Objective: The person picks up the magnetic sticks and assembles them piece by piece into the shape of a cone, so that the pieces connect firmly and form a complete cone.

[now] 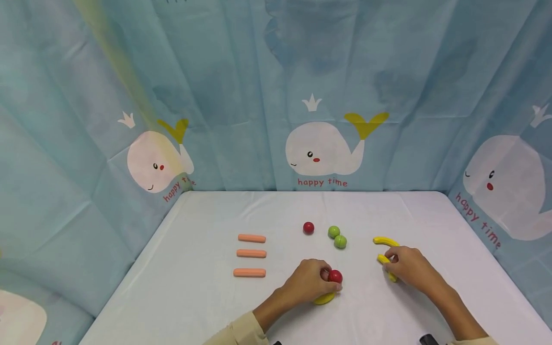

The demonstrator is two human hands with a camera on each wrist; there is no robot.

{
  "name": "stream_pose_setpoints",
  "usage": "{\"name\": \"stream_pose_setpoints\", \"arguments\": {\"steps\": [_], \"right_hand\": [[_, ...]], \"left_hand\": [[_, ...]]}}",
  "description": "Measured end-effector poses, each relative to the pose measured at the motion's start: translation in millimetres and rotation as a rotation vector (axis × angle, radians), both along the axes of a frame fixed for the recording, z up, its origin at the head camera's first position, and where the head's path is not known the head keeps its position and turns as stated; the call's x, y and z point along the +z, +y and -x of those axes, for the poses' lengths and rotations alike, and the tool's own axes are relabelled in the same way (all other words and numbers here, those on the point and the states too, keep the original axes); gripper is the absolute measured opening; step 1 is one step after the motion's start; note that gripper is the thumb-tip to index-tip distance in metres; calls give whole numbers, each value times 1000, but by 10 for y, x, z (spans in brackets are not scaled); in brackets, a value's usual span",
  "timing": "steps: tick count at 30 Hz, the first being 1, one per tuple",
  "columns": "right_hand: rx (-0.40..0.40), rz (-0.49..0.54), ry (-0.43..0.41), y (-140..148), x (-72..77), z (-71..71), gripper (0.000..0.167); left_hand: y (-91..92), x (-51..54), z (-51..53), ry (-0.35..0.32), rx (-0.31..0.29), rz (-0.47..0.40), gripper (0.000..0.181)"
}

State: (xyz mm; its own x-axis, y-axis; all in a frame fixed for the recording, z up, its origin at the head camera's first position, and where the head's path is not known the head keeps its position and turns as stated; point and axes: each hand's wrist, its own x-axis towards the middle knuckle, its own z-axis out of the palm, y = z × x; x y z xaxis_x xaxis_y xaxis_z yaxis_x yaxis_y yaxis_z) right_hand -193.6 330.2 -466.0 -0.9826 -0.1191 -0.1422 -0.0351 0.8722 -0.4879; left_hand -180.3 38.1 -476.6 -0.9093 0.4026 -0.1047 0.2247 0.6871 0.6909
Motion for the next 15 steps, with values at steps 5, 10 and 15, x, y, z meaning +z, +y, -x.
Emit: {"name": "stream_pose_setpoints", "arguments": {"steps": [5,10,15], "right_hand": [[-24,44,-4,-67,18,-15,35],[-55,87,8,-152,21,-31,37],[-82,133,6,-242,25,-42,39]], "left_hand": [[6,-21,1,19,-18,-15,32],[-39,-40,-9,70,-66,-52,23],[-83,-58,-19,102,-110,-68,24]]}}
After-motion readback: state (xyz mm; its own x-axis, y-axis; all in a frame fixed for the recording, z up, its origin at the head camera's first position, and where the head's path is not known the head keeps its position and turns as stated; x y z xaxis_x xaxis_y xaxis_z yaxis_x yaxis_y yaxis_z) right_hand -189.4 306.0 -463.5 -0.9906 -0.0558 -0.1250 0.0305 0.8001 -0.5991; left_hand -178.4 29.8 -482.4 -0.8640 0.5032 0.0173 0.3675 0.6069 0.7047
